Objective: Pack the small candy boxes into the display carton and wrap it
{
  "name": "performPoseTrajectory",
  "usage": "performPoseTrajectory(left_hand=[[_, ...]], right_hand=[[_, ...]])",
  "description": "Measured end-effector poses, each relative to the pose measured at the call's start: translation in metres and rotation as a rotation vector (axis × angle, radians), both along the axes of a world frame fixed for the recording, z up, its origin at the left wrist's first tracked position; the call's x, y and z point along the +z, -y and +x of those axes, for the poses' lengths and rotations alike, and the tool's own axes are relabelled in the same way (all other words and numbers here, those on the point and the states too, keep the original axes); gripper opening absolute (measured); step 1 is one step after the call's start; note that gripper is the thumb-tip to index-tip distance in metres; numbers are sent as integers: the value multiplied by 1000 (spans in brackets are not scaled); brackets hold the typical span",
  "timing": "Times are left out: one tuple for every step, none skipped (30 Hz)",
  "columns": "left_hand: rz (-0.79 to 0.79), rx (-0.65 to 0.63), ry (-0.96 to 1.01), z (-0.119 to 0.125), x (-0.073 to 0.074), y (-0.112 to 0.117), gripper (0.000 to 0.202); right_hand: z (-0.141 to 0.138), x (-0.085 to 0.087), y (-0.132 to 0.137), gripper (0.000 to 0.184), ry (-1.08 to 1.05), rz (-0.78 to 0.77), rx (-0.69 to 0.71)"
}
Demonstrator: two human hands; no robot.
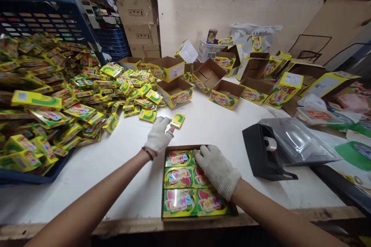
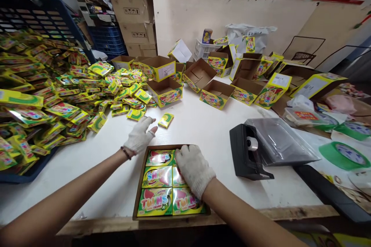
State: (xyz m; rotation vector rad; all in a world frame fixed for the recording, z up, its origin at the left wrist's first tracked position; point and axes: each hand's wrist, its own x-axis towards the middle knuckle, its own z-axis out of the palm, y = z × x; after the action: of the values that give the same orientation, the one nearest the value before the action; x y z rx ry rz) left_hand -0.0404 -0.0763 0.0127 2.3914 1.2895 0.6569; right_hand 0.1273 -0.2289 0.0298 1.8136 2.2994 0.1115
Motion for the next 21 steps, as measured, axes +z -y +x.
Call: performPoseTrajectory(left_hand=[[-23,25,-24,6,-4,-17,35],[-45,40,-40,14,-9,-33,39],[-70,52,-58,23,-14,-46,44],[-99,57,-75,31,-20,-57,49],[-129,55,-92,40,-26,-66,53],[-160,50,-105,48,-31,-72,55],[-188,43,-115,54,-35,-77,52],[-213,35,-120,60,-39,-80,47],[-234,27,-117,63,-41,-81,40],[-250,20,-106,64,-42,-81,35],[-262,15,-85,64,-42,-81,31],[-272,12,-56,62,-41,-79,28],[-283,10,-18,58,-39,-78,27],[-295,8,29,53,-36,-75,27],[-306,6,84,48,-32,-72,29],[-315,-2,144,41,-27,-68,33],[-319,-14,206,34,-23,-62,39],[-319,-29,265,26,-18,-53,47],[-317,-46,315,18,-13,-43,56],[-306,-68,369,11,-9,-29,64],[-276,-98,429,4,-5,-13,71]], right_hand=[[-1,-3,3,34,4,16,9],[-1,-6,6,33,11,35,17],[-2,-10,10,33,18,53,22],[-3,-13,14,32,24,70,26],[-4,-16,17,34,30,79,23],[-5,-20,20,37,32,75,10],[-7,-23,22,40,29,57,-9],[-10,-26,23,41,21,29,-30],[-12,-28,23,42,14,0,-51],[-14,-29,23,43,9,-23,-67],[-16,-29,22,44,6,-40,-76],[-17,-29,21,45,1,-51,-79],[-17,-28,21,45,-7,-61,-83],[-16,-27,20,44,-27,-74,-88],[-13,-25,19,42,-71,-85,-95],[-10,-22,19,38,-145,-88,-110],[-6,-20,18,33,-253,-79,-138],[-3,-17,16,28,-393,-55,-181],[0,-15,15,26,-555,-15,-240],[2,-12,12,27,-731,26,-304],[3,-9,10,29,-912,56,-361]])
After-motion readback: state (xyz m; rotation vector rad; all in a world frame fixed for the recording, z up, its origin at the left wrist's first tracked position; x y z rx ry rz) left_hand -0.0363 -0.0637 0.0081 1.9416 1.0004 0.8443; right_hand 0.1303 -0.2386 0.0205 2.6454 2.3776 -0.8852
